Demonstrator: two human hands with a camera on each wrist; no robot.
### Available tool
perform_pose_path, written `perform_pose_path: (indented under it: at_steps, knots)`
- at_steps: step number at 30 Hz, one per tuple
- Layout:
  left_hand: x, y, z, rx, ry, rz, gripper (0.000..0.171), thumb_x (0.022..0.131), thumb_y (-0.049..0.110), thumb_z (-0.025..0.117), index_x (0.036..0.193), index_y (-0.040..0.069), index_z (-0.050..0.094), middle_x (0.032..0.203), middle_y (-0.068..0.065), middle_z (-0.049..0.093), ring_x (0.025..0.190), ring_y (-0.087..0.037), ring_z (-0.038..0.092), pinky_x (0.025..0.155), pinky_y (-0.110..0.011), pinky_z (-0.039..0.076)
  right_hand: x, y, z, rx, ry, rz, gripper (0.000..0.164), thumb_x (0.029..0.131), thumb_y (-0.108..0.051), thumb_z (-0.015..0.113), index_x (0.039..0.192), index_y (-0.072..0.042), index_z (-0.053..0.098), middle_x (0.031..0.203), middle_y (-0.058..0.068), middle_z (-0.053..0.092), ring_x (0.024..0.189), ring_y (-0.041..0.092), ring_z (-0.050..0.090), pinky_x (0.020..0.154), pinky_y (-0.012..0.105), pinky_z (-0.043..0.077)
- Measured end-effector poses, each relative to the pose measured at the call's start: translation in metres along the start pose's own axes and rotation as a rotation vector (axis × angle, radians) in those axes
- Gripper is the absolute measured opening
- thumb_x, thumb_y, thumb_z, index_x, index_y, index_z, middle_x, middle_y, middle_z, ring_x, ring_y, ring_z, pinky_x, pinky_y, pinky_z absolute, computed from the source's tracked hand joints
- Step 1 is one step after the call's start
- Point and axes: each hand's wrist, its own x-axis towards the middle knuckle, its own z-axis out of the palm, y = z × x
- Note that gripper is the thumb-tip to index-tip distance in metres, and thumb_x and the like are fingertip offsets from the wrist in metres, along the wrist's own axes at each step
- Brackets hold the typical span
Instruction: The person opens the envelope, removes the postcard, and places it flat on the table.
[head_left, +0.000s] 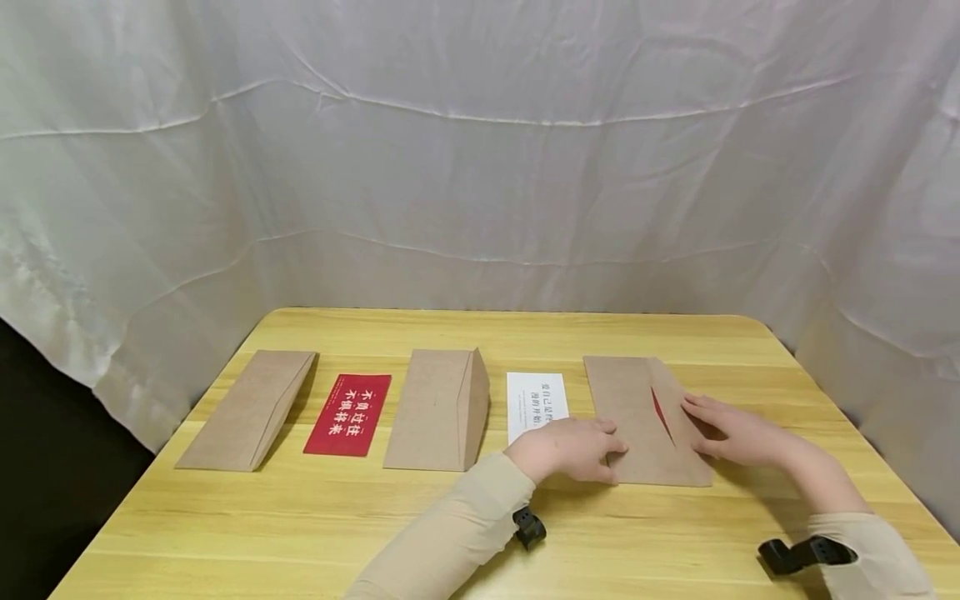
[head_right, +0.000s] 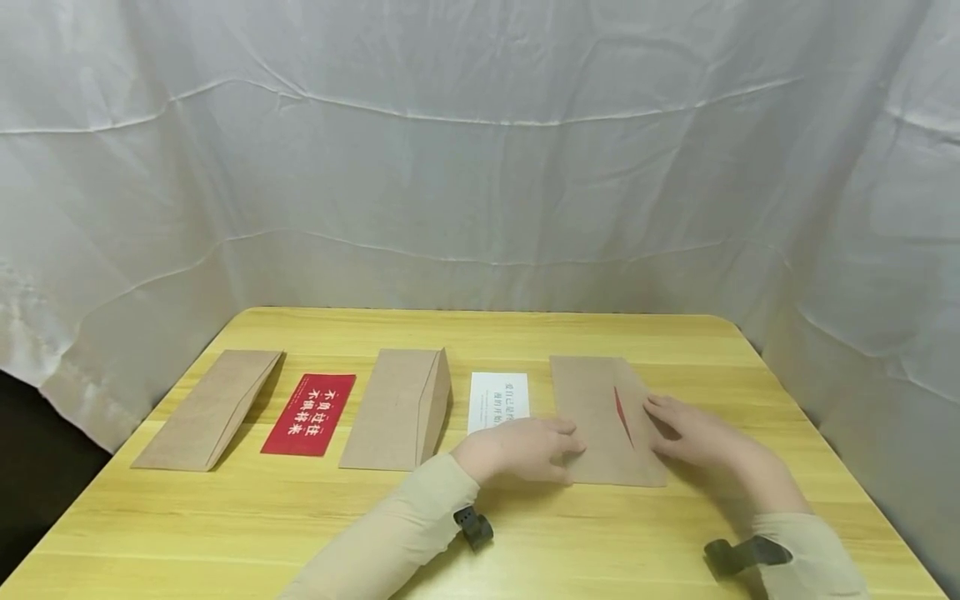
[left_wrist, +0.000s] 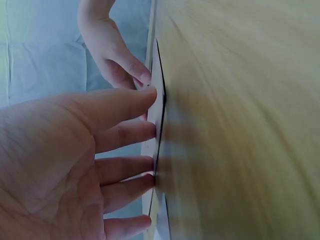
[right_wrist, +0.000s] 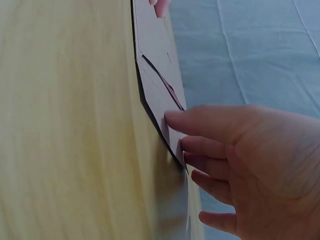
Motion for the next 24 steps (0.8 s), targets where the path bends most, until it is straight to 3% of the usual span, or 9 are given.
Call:
perform_pose_path:
  at_steps: [5, 8, 14, 24]
  knots:
    - [0.006, 0.009, -0.002, 0.069, 0.042, -0.009, 0.037, 0.093, 0.043, 0.061, 0.129, 0.034, 0.059, 0.123, 0.014, 0.058, 0.115, 0.000, 0.055, 0.104, -0.028, 0.044, -0.003, 0.003, -0.001, 0.024, -0.011, 0.003, 0.074, 0.088, -0.042, 0.067, 0.142, 0.003, 0.045, 0.148, 0.031, 0.039, 0.134, 0.055, 0.035, 0.102, 0.066, 0.035]
    - [0.012, 0.015, -0.003, 0.091, 0.055, -0.025, 0.037, 0.094, 0.042, 0.060, 0.131, 0.036, 0.058, 0.130, 0.016, 0.057, 0.126, 0.000, 0.051, 0.107, -0.030, 0.042, -0.004, 0.004, -0.001, 0.027, -0.007, 0.006, 0.074, 0.088, -0.043, 0.067, 0.142, 0.002, 0.045, 0.148, 0.029, 0.040, 0.134, 0.054, 0.034, 0.102, 0.066, 0.035]
    - [0.030, 0.027, -0.003, 0.141, 0.067, 0.005, 0.039, 0.095, 0.044, 0.058, 0.133, 0.040, 0.056, 0.127, 0.018, 0.057, 0.123, 0.001, 0.051, 0.102, -0.022, 0.044, -0.003, 0.004, -0.002, 0.014, 0.003, 0.000, 0.073, 0.088, -0.044, 0.067, 0.142, 0.001, 0.047, 0.148, 0.026, 0.042, 0.134, 0.054, 0.035, 0.102, 0.066, 0.035]
    - [0.058, 0.046, -0.003, 0.138, 0.038, 0.031, 0.041, 0.097, 0.046, 0.053, 0.138, 0.044, 0.050, 0.141, 0.019, 0.051, 0.132, 0.003, 0.045, 0.110, -0.019, 0.035, -0.001, 0.004, -0.002, 0.003, 0.007, -0.014, 0.072, 0.088, -0.043, 0.066, 0.141, 0.002, 0.048, 0.147, 0.025, 0.043, 0.134, 0.054, 0.035, 0.102, 0.066, 0.036]
